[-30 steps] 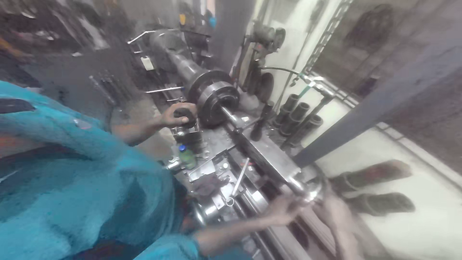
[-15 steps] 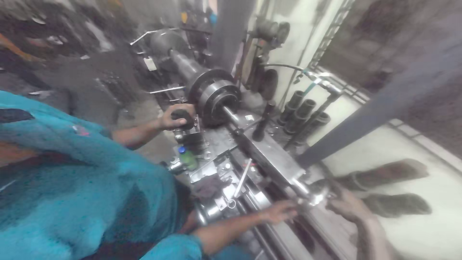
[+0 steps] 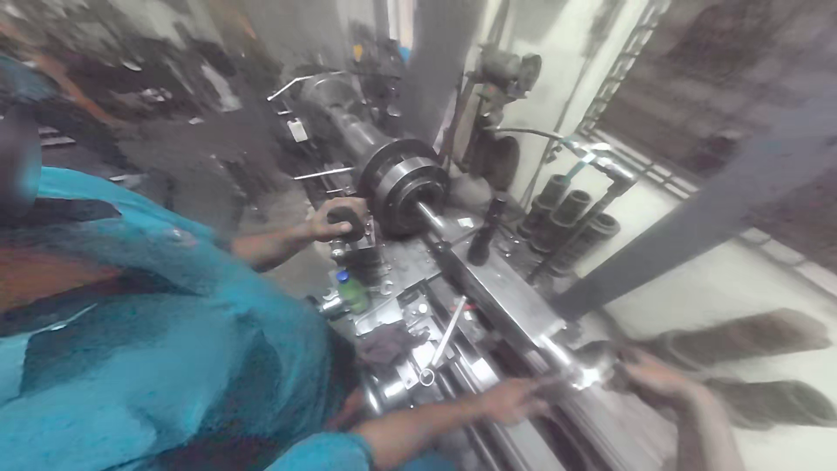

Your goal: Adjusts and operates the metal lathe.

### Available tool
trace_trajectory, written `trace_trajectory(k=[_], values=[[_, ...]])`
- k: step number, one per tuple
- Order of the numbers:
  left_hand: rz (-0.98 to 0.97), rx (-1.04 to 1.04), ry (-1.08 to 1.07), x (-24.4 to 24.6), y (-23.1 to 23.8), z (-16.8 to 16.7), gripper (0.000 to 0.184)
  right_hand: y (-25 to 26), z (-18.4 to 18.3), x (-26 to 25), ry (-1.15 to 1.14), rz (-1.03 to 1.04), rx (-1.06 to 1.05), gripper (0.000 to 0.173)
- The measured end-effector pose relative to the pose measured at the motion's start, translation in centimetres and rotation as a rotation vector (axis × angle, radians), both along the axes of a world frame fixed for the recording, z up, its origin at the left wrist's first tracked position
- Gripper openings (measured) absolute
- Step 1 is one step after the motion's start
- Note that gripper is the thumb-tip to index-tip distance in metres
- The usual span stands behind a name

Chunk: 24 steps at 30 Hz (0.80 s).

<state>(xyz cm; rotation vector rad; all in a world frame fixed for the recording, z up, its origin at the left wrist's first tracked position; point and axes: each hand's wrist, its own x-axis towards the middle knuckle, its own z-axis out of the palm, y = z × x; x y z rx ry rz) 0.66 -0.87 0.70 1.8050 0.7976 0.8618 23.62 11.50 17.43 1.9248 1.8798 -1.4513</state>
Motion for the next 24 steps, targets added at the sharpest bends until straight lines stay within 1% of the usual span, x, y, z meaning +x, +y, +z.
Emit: trace_trajectory(k=[2,4,6,8,11,12,13,14,15,17,18,19,21,23,24], values=[[0.032,-0.013,0.046,0.0,0.0,1.2,0.056,0.3,0.1,-0.2,0.003,-0.042,-0.057,0.045],[0.071,-0.044,0.137,0.3,-0.1,2.8,0.055,0.8,-0.6,0.0,0.014,-0.069,-0.089,0.040],[0.124,-0.063,0.197,0.8,-0.4,4.1,0.054,1.3,-1.7,0.4,0.003,-0.077,-0.067,0.035],[0.179,-0.083,0.218,1.3,-0.7,4.6,0.053,1.7,-2.9,0.9,-0.052,-0.052,0.012,0.036],[0.234,-0.109,0.251,1.9,-0.9,6.0,0.050,1.7,-4.6,1.2,-0.293,0.038,0.289,0.031],[0.242,-0.126,0.264,2.0,-0.9,6.6,0.049,1.0,-4.9,0.9,-0.383,0.037,0.401,0.034],[0.252,-0.137,0.280,2.1,-0.8,7.1,0.049,0.2,-5.6,0.5,-0.450,0.008,0.545,0.039],[0.259,-0.148,0.291,2.1,-0.7,7.5,0.049,-0.8,-6.9,0.0,-0.504,-0.028,0.737,0.044],[0.265,-0.157,0.300,2.3,-0.6,7.8,0.049,-2.1,-7.5,-0.7,-0.546,-0.058,0.873,0.047],[0.276,-0.174,0.316,2.5,-0.5,8.5,0.049,-3.7,-10.6,-1.5,-0.572,-0.117,1.218,0.050],[0.284,-0.182,0.320,2.6,-0.4,8.8,0.048,-3.8,-12.6,-1.2,-0.583,-0.113,1.334,0.052],[0.292,-0.189,0.321,2.7,-0.3,9.0,0.048,-4.3,-13.9,-0.9,-0.581,-0.088,1.347,0.054],[0.302,-0.215,0.333,2.9,-0.1,9.7,0.048,-5.2,-16.3,-0.6,-0.625,-0.070,1.269,0.064],[0.306,-0.247,0.343,3.0,0.2,10.8,0.048,-4.9,-18.5,-0.6,-0.638,-0.079,1.327,0.067],[0.305,-0.265,0.356,3.1,0.4,11.2,0.048,-5.4,-18.1,-1.0,-0.651,-0.071,1.281,0.068]])
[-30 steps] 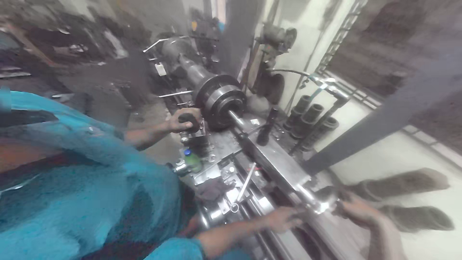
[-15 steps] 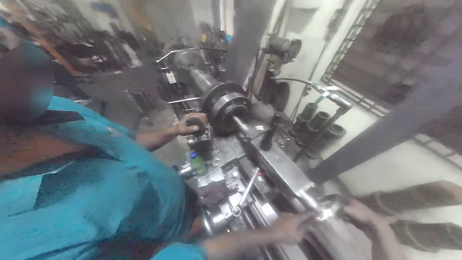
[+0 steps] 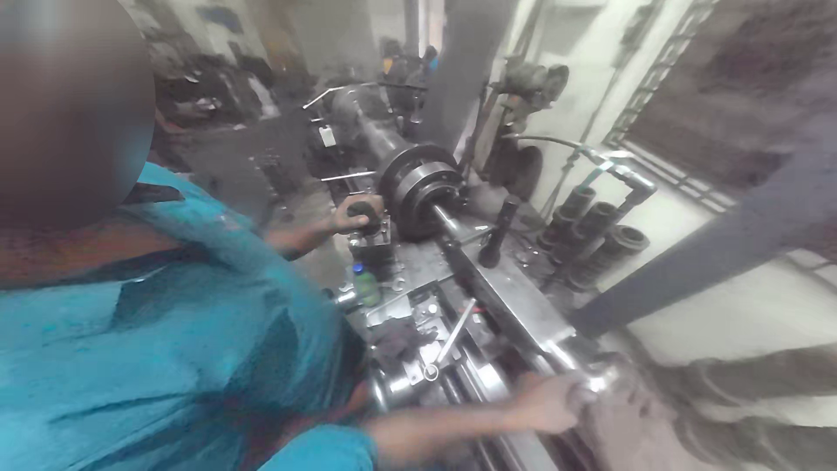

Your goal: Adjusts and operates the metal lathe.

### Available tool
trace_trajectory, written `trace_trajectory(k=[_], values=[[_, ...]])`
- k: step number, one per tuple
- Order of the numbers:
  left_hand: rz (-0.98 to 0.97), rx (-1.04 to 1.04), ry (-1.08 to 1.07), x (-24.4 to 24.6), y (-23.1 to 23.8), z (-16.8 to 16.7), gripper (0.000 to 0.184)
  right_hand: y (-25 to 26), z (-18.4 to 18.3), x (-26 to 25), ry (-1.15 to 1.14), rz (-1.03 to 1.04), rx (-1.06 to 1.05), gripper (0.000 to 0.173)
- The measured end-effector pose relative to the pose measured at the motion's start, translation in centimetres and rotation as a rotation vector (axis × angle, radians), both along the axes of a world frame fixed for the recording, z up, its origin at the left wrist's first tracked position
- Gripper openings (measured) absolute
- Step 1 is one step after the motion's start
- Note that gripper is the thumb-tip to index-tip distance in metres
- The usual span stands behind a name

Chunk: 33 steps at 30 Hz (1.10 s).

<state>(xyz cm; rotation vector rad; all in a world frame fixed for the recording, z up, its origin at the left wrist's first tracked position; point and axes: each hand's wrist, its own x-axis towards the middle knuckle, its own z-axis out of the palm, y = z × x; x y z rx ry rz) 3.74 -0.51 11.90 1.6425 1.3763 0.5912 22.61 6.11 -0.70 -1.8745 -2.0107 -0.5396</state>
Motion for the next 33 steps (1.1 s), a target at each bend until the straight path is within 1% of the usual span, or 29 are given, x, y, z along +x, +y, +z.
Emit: trace_trajectory(k=[2,3,6,8,10,11,13,16,17,19,21,22,23,25,26,28,29,30,31,33], values=[[-0.003,-0.031,0.033,0.3,0.3,0.7,0.048,-1.1,1.3,-1.1,0.016,-0.040,-0.119,0.069],[-0.009,-0.043,0.048,0.4,0.5,1.1,0.049,-1.2,0.6,-1.4,0.034,-0.059,-0.115,0.068],[-0.029,-0.073,0.057,0.8,1.7,2.7,0.047,0.4,-6.1,-0.2,0.106,-0.073,0.009,0.060],[-0.034,-0.093,0.042,0.8,2.1,3.6,0.048,0.7,-6.6,-0.4,0.087,-0.080,0.027,0.057],[-0.029,-0.079,0.015,0.6,2.1,3.3,0.049,1.0,-7.5,-0.5,0.079,-0.044,0.128,0.058],[-0.026,-0.062,-0.007,0.5,2.0,2.9,0.049,0.7,-7.3,-0.6,0.141,-0.002,0.120,0.060],[-0.019,-0.023,-0.063,0.4,1.7,2.1,0.049,-0.6,-5.6,-1.2,0.249,0.001,0.005,0.064],[-0.042,0.056,-0.085,-0.2,0.8,1.4,0.053,-1.0,-5.5,-2.0,0.469,-0.014,0.035,0.067],[-0.047,0.086,-0.082,-0.6,0.5,0.7,0.055,-1.1,-5.2,-2.4,0.477,-0.023,0.029,0.068],[-0.054,0.141,-0.107,-1.1,-0.4,-0.1,0.053,-2.1,-3.2,-3.3,0.361,-0.010,0.002,0.065],[-0.061,0.186,-0.111,-1.5,-1.2,-0.4,0.046,-2.8,-2.0,-3.7,0.294,0.000,-0.016,0.070],[-0.058,0.192,-0.114,-1.7,-1.7,-0.6,0.046,-3.2,-1.7,-4.0,0.302,-0.004,-0.036,0.072],[-0.053,0.177,-0.113,-1.9,-2.2,-0.5,0.047,-3.4,-1.9,-4.2,0.298,-0.029,-0.049,0.071],[-0.057,0.110,-0.078,-2.6,-2.9,-0.3,0.050,-2.7,-4.4,-3.8,0.194,-0.104,0.007,0.065],[-0.048,0.116,-0.071,-2.7,-3.0,-1.2,0.050,-2.7,-4.6,-3.8,0.185,-0.122,-0.021,0.064],[-0.036,0.174,-0.100,-2.7,-3.1,-4.1,0.048,-3.4,-3.9,-4.4,0.218,-0.136,-0.120,0.058],[-0.050,0.181,-0.115,-2.9,-3.1,-4.8,0.050,-3.2,-4.5,-4.5,0.182,-0.136,-0.050,0.056],[-0.065,0.182,-0.129,-3.0,-3.1,-5.2,0.052,-3.5,-4.2,-4.7,0.133,-0.142,-0.048,0.054],[-0.072,0.186,-0.143,-3.1,-3.2,-5.5,0.055,-4.0,-3.5,-5.2,0.131,-0.139,-0.066,0.054],[-0.073,0.190,-0.159,-3.0,-3.2,-5.8,0.058,-4.4,-3.2,-5.5,0.147,-0.115,-0.034,0.054]])
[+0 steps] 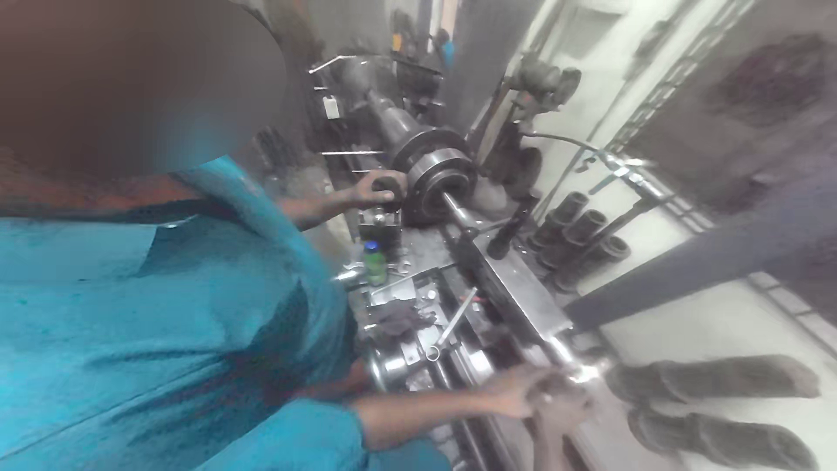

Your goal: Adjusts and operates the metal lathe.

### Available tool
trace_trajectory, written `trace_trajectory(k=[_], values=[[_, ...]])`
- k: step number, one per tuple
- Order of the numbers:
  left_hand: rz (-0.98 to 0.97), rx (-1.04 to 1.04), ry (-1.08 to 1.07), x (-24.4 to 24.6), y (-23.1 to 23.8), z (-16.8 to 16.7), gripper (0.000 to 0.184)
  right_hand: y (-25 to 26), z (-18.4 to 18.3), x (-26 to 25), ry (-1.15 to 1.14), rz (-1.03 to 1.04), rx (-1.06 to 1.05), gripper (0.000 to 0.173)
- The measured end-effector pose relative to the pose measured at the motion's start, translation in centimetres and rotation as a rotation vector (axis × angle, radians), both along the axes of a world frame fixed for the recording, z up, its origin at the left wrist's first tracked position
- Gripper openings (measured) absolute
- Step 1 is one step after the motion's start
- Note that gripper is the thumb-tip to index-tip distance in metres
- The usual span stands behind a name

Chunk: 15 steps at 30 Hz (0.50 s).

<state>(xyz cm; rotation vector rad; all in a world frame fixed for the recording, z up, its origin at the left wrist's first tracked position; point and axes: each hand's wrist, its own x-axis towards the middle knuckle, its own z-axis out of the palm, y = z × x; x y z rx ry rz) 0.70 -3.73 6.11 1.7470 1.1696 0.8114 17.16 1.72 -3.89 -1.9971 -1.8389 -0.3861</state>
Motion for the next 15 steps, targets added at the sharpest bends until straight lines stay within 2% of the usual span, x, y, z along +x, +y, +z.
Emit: trace_trajectory(k=[3,6,9,11,14,15], values=[[0.009,-0.011,-0.020,-0.1,0.1,-0.5,0.051,-1.9,4.7,-1.5,0.045,0.043,-0.203,0.068],[0.007,0.004,0.017,-0.4,0.7,-1.0,0.047,-2.2,4.4,-1.6,0.038,0.057,-0.172,0.077],[-0.019,0.032,0.041,-0.4,0.9,-1.5,0.042,-2.4,3.7,-1.2,0.021,0.054,-0.228,0.073],[-0.008,0.062,0.018,-0.4,0.9,-1.7,0.038,-2.4,4.2,-1.4,0.036,0.028,-0.339,0.068],[0.021,0.094,-0.060,-0.9,1.1,-1.8,0.038,-2.6,7.1,-2.7,0.067,-0.028,-0.528,0.066],[0.034,0.096,-0.088,-1.0,1.1,-1.8,0.038,-2.8,7.6,-2.9,0.088,-0.028,-0.527,0.067]])
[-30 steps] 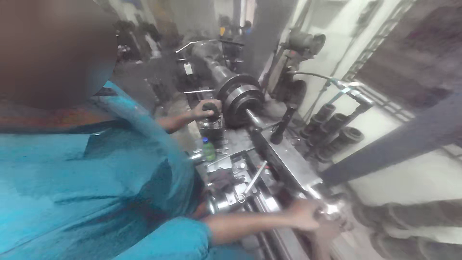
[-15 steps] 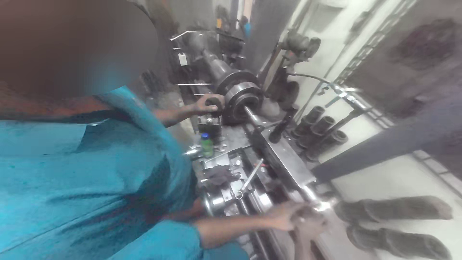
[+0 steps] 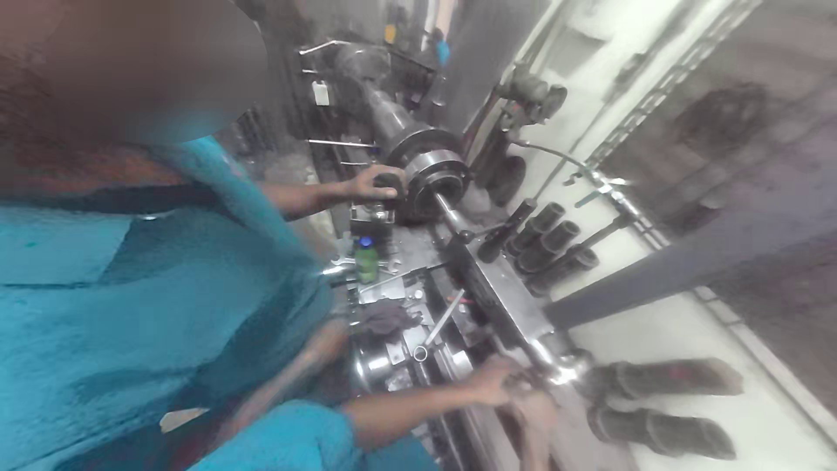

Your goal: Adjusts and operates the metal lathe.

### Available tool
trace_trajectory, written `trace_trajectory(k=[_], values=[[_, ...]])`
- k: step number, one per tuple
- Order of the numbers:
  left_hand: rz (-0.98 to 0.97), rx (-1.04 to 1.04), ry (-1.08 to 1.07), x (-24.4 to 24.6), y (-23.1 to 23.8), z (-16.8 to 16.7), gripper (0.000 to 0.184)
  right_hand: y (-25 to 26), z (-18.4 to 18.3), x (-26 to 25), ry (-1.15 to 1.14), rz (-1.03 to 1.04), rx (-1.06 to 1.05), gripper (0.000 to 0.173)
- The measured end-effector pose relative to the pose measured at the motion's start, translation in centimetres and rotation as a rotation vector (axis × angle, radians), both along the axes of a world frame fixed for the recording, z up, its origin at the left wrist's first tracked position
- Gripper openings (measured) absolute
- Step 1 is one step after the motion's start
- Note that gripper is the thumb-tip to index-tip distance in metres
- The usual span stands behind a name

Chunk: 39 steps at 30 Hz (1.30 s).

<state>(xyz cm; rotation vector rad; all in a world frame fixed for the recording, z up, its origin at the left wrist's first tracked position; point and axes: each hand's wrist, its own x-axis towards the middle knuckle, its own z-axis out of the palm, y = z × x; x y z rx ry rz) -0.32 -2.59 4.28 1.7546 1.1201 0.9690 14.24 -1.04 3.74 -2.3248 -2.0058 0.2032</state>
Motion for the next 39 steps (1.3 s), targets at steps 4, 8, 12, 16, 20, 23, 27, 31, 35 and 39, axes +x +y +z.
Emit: trace_trajectory(k=[4,8,12,16,20,23,27,31,35,39], values=[[0.028,-0.050,-0.163,-0.4,0.4,-1.4,0.038,-0.8,2.7,-0.8,0.092,-0.016,-0.066,0.065],[-0.039,-0.212,-0.259,-0.3,0.9,-4.1,0.040,0.8,2.2,1.6,0.219,-0.033,-0.211,0.065],[-0.181,-0.250,-0.344,0.6,0.7,-4.7,0.051,2.7,2.3,3.4,0.373,-0.003,-0.366,0.056],[-0.251,-0.153,-0.325,0.8,0.9,-5.0,0.055,3.1,4.2,4.1,0.558,0.028,-0.448,0.051],[-0.289,-0.162,-0.266,0.5,1.5,-4.2,0.053,1.1,12.0,0.6,0.669,0.025,-0.563,0.034],[-0.303,-0.101,-0.213,0.7,2.1,-4.6,0.047,2.6,12.3,1.9,0.801,0.178,-0.699,0.044],[-0.215,-0.054,-0.047,1.3,1.5,-4.3,0.049,3.2,11.2,2.6,0.748,0.094,-0.618,0.054],[-0.120,-0.036,-0.015,1.9,0.6,-3.0,0.049,0.4,10.4,3.8,0.744,-0.028,-0.204,0.049],[-0.050,-0.118,0.039,2.3,0.4,-0.7,0.047,-4.2,9.1,5.1,0.691,0.162,0.396,0.069],[-0.027,-0.194,0.082,2.5,0.1,1.2,0.046,-4.9,7.5,3.9,0.286,0.398,0.445,0.106]])
